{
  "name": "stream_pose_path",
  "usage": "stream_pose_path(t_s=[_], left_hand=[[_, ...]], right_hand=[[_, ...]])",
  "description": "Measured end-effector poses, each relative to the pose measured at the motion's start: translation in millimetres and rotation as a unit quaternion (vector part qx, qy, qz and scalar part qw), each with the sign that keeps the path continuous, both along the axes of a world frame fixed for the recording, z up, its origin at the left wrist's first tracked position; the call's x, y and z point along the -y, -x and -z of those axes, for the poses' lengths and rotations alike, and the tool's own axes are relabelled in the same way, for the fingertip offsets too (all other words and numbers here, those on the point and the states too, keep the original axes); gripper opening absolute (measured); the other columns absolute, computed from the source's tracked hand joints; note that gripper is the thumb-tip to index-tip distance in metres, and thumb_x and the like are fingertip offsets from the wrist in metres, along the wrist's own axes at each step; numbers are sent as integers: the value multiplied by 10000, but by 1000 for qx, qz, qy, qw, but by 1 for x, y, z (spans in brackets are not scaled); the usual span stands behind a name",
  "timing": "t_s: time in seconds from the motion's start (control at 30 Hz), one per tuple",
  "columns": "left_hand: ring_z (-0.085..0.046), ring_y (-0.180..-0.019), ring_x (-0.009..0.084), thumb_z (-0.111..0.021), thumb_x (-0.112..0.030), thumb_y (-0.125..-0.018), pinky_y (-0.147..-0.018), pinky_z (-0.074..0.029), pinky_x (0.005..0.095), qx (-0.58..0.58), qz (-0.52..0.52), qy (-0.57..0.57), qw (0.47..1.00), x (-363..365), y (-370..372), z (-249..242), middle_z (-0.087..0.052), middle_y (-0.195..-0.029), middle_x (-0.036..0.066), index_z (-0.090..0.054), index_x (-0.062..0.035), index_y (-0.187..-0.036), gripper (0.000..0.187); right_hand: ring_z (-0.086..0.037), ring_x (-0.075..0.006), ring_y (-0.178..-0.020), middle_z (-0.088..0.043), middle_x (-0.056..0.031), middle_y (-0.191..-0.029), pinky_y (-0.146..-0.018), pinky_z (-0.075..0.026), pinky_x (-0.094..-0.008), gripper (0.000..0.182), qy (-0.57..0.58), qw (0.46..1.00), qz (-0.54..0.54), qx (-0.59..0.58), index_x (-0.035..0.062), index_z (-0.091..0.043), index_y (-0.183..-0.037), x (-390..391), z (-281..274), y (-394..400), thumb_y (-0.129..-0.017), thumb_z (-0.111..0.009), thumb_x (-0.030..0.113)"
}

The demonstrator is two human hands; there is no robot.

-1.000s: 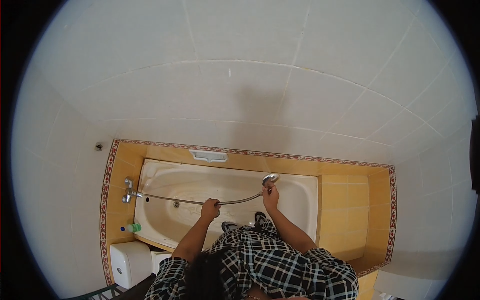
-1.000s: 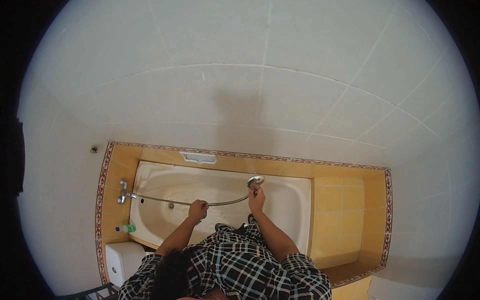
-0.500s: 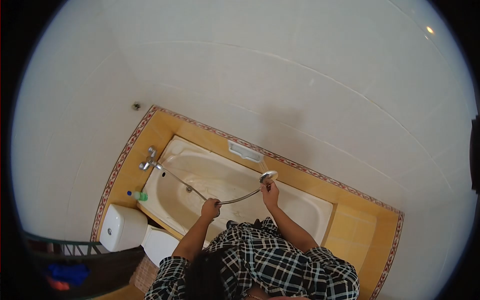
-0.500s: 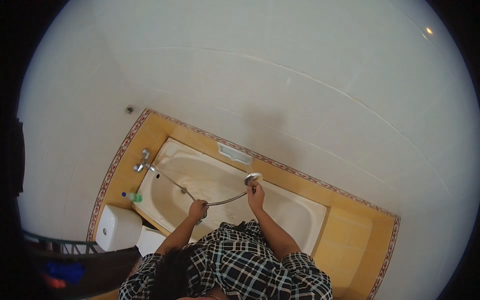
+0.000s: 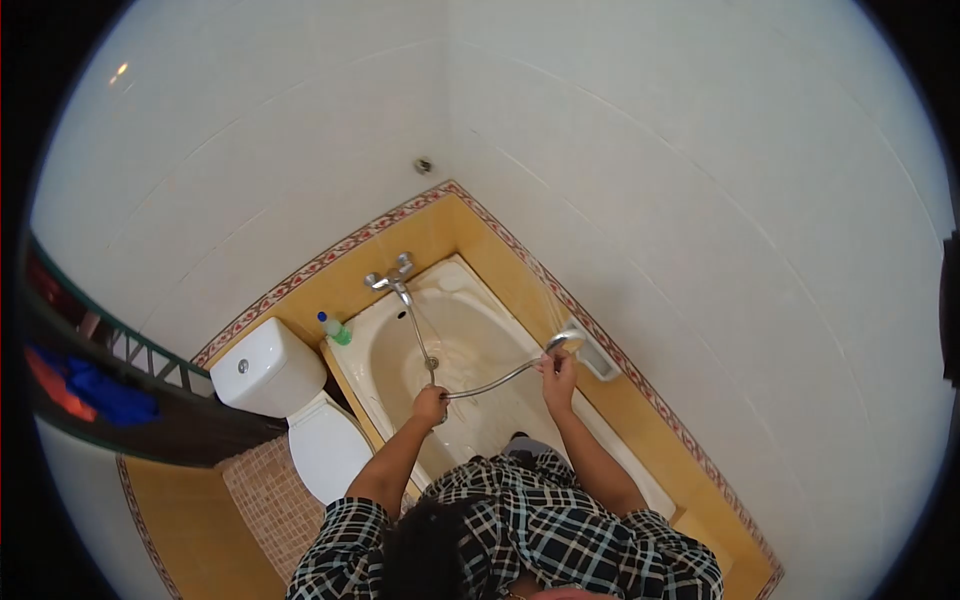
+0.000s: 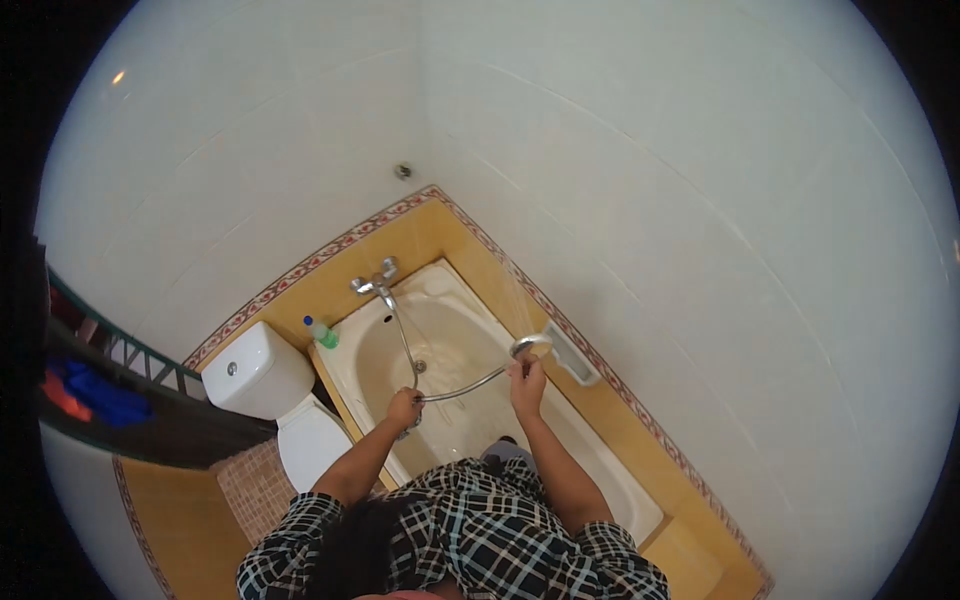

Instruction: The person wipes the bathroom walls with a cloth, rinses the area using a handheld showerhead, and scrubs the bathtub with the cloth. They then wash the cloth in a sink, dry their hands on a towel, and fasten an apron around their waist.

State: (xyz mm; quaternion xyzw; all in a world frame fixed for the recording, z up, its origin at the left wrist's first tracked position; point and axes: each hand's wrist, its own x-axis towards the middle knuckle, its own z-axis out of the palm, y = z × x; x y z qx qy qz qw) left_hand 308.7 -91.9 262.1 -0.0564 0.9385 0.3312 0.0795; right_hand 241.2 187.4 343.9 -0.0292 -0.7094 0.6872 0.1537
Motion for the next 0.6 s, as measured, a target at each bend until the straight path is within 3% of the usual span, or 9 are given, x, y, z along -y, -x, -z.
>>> stream_pose_path(t_s=[0.17, 0.33, 0.6], left_hand=[[-596, -997, 332, -685, -118, -744, -875, -481, 399, -38, -72, -18, 996, 18, 8, 18, -617, -1063, 168, -657, -81, -1103, 361], [-553, -1105, 316, -664, -84, -751, -930, -463, 390, -12, -123, 2, 992, 37, 38, 8, -558, -1225, 154, -541, -94, -1270, 534], [-455, -1258, 298, -607, -36, -780, -1004, -427, 394, 54, -149, 81, 984, 87, 181, 10, -314, -1485, 94, -350, -135, -1416, 693]], right_hand=[[-575, -109, -735, -556, -72, -882, -668, -561, -259, 164, 40, 995, -86, 38, -28, -506, -998, 35, -40, 47, -923, -559, 109], [-570, -107, -731, -557, -63, -863, -664, -553, -250, 139, 60, 988, -133, 44, -29, -522, -991, 80, -27, 102, -918, -555, 84], [-579, -105, -706, -562, -53, -858, -644, -547, -245, 125, 58, 985, -160, 36, -16, -531, -996, 112, -29, 229, -915, -556, 75]])
